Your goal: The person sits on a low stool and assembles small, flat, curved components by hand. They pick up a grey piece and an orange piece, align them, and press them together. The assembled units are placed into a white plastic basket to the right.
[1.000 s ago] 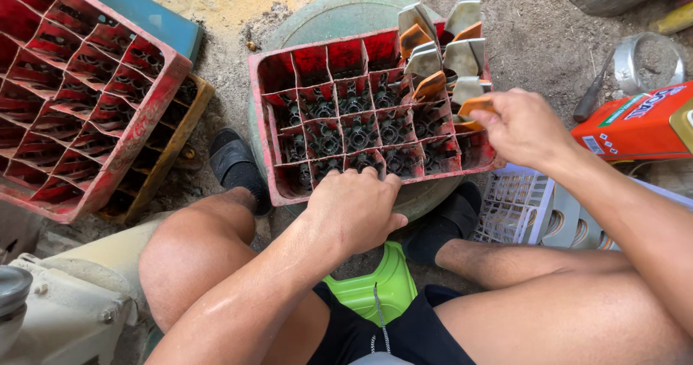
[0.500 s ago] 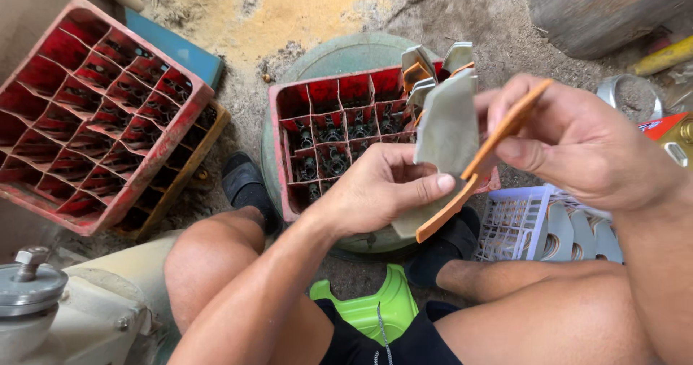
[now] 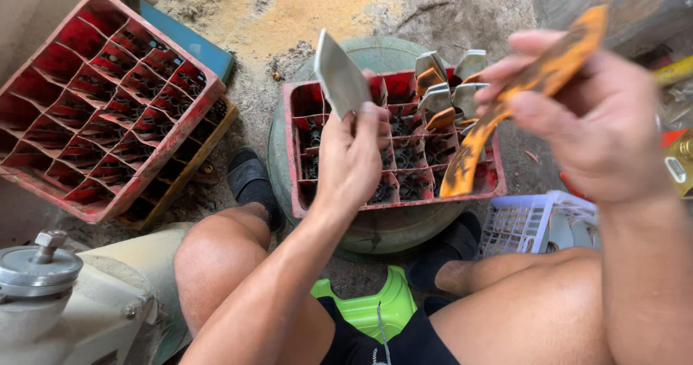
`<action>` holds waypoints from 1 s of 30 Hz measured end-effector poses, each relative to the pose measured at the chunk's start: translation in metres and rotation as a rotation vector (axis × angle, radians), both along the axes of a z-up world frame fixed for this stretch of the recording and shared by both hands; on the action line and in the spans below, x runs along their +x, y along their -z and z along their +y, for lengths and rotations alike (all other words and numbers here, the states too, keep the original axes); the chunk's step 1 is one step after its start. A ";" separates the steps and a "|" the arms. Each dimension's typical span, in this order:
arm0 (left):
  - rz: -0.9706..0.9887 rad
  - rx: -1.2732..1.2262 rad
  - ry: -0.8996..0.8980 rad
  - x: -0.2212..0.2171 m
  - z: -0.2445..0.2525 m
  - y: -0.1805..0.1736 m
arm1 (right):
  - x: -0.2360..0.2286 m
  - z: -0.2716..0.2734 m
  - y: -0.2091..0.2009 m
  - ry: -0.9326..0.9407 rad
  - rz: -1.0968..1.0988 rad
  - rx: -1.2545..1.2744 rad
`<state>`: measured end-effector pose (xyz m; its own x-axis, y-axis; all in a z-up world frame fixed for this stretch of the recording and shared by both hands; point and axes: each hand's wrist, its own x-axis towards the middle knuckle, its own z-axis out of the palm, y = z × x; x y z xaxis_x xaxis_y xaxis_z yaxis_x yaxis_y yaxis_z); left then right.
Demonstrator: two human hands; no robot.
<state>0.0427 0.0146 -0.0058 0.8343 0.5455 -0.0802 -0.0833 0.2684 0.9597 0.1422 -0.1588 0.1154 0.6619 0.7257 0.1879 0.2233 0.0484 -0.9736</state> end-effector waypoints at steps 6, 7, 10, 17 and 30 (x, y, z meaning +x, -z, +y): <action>-0.040 0.723 0.104 -0.020 -0.004 0.000 | 0.028 -0.013 0.032 -0.125 0.028 0.029; -0.015 0.533 0.161 -0.020 -0.008 -0.001 | 0.029 -0.013 0.042 -0.132 0.025 0.003; 0.042 0.117 0.262 -0.019 -0.013 -0.010 | 0.029 -0.006 0.058 -0.156 0.049 -0.045; 0.012 -0.051 0.277 -0.013 -0.012 -0.027 | 0.027 0.013 0.056 -0.123 0.160 -0.104; 0.048 -0.175 0.348 -0.011 -0.013 -0.016 | 0.025 0.020 0.059 -0.118 0.206 -0.115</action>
<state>0.0315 0.0015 0.0105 0.9600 0.2056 -0.1902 0.0852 0.4325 0.8976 0.1673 -0.1392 0.0565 0.5870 0.8090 -0.0301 0.0192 -0.0511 -0.9985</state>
